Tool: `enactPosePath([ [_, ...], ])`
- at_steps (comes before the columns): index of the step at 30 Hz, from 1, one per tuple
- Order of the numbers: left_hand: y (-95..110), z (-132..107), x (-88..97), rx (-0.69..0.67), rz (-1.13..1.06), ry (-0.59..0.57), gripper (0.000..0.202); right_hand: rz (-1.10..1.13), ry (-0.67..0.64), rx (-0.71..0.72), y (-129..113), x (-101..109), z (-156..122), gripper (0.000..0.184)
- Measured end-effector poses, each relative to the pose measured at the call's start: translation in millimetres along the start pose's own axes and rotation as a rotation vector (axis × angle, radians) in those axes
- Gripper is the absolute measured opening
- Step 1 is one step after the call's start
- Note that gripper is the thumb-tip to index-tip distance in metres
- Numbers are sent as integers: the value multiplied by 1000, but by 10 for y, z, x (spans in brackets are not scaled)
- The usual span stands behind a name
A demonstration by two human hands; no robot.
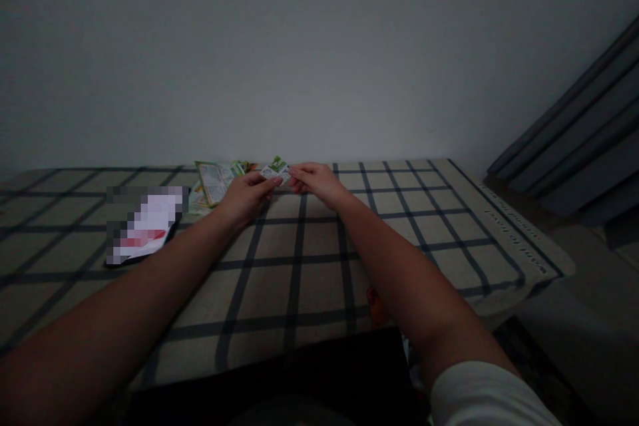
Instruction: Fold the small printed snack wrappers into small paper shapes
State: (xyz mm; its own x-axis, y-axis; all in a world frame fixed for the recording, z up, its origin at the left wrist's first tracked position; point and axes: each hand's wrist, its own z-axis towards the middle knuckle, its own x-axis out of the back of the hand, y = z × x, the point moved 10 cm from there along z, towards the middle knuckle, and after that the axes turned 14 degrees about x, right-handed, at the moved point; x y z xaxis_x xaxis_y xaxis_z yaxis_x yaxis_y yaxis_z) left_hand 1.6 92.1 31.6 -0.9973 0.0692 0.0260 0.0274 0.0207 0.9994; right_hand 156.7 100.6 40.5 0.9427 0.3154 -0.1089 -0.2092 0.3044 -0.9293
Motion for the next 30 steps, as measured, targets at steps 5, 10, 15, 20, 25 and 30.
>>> enactPosePath([
  [5, 3, -10, -35, 1, -28, -34, 37, -18, 17, 35, -5, 44, 36, 12],
  [10, -42, -14, -155, 85, -224, -182, 38, -43, 56, 54, 11, 129, 70, 7],
  [15, -40, -52, -161, 181, -360, -174, 11, -101, -1, 97, 9, 110, 92, 11],
  [20, 34, -83, -165, 195, -430, -201, 22, -142, -52, 139, 3, 90, 101, 16],
  [25, -26, -24, -102, 167, -393, -136, 27, -150, -96, 155, 26, 54, 94, 25],
  [30, -49, 0, -83, 101, -308, -104, 31, -91, -182, 137, 47, -84, 66, 30],
])
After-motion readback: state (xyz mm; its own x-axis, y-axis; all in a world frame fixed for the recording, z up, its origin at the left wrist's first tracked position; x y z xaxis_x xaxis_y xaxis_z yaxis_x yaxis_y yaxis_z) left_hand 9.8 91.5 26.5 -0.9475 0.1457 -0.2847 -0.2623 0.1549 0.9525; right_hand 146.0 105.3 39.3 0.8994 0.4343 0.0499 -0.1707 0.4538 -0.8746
